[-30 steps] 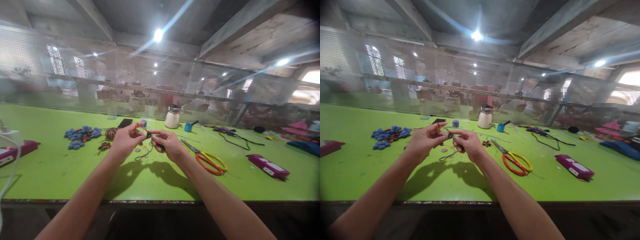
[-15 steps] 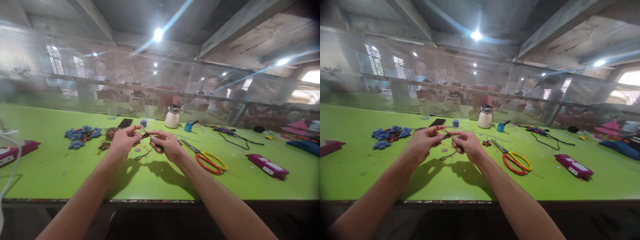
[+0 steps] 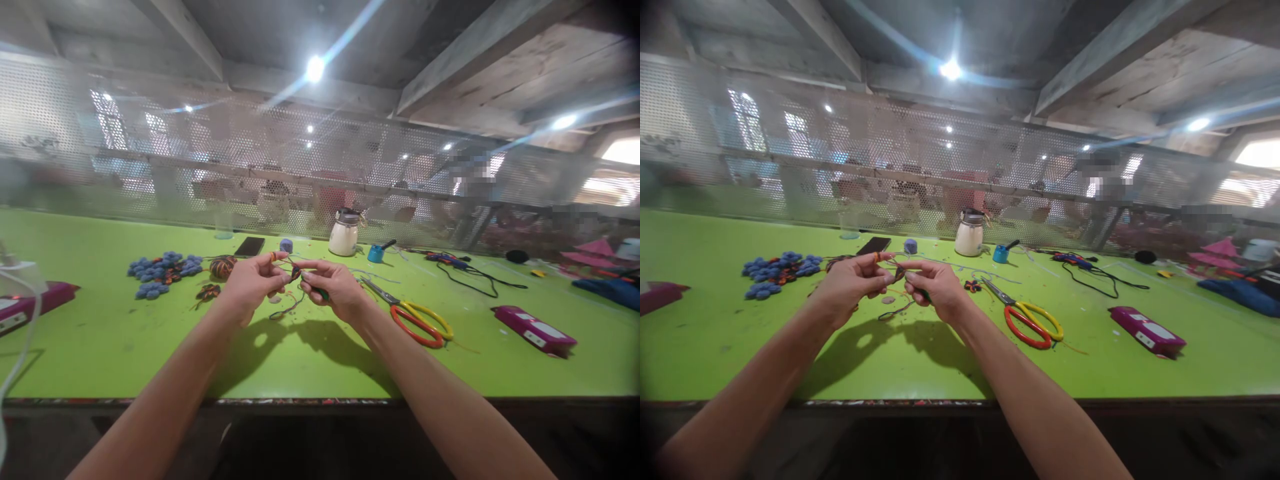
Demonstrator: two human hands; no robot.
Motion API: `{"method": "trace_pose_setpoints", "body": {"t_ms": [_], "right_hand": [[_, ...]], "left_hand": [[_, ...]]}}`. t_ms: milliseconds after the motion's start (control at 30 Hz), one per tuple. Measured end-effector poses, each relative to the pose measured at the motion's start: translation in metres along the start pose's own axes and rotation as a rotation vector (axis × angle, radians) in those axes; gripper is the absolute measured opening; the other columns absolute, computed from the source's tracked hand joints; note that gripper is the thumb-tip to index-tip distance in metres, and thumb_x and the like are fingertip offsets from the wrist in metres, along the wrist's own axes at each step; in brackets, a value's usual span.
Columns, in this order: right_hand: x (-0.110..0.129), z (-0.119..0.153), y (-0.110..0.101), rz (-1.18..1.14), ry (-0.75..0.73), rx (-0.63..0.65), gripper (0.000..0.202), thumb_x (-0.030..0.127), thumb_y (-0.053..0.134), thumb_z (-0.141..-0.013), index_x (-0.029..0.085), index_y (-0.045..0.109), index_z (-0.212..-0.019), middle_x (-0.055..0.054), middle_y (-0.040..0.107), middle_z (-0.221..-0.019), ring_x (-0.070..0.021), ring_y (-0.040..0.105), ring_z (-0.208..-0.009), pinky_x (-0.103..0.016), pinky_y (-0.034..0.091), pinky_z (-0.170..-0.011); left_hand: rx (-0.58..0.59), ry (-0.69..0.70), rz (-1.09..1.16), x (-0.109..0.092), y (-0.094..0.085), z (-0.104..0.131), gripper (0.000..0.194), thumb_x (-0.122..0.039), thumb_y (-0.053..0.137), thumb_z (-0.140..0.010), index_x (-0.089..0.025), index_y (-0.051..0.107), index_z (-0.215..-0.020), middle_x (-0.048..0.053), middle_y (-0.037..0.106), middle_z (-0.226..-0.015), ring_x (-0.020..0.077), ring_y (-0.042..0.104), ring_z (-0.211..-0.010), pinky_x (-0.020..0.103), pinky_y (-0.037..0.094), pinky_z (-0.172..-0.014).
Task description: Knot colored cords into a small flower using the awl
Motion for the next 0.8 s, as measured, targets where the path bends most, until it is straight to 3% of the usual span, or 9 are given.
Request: {"method": "trace_pose_setpoints", "body": {"t_ms": [200,400,800], "right_hand": [[0.0004,-0.0004,0.0012,0.036,-0.039,-0.005,0.039,0.028,0.068,-0.069,0.015,0.065,-0.106,0.004,0.056,-0.053,-0.0044,0.041,-0.038,-0.019,0.025,-0.038],[0.0015,-0.001,0.0033,0.016,-0.084,-0.026,0.039,0.027,0.069,-0.07,0.015,0.065,-0.106,0.004,0.055,-0.054,-0.0043,0.041,-0.038,-0.018,0.024,-0.037],[-0.0005,0.0011,0.0073,-0.132,0.015,0.04,0.04,0.022,0.068,-0.07,0.014,0.062,-0.109,0.005,0.055,-0.054,-0.0033,0.04,-0.039,-0.018,0.023,-0.039]], "left_hand": [[0.028,-0.06,0.068,0.0085,-0.0032,-0.0041,0.054,-0.022,0.081,-0.051,-0.012,0.064,-0.102,-0.002,0.059,-0.056,0.0101,0.053,-0.05,0.022,0.038,-0.047],[-0.046,-0.121,0.193,0.0085,-0.0075,-0.0039,0.048,-0.015,0.079,-0.052,-0.009,0.066,-0.098,0.002,0.064,-0.061,0.0081,0.053,-0.053,0.019,0.038,-0.05],[-0.02,-0.134,0.254,0.0089,-0.0061,-0.0013,0.051,-0.012,0.077,-0.056,-0.009,0.064,-0.105,0.0,0.065,-0.064,0.0062,0.054,-0.058,0.016,0.041,-0.056]]}}
Point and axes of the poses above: each hand's wrist, its own z-axis away from the middle knuckle, its own y-axis out of the palm, x = y × z, the point moved 6 cm from there along -z, towards the middle knuckle
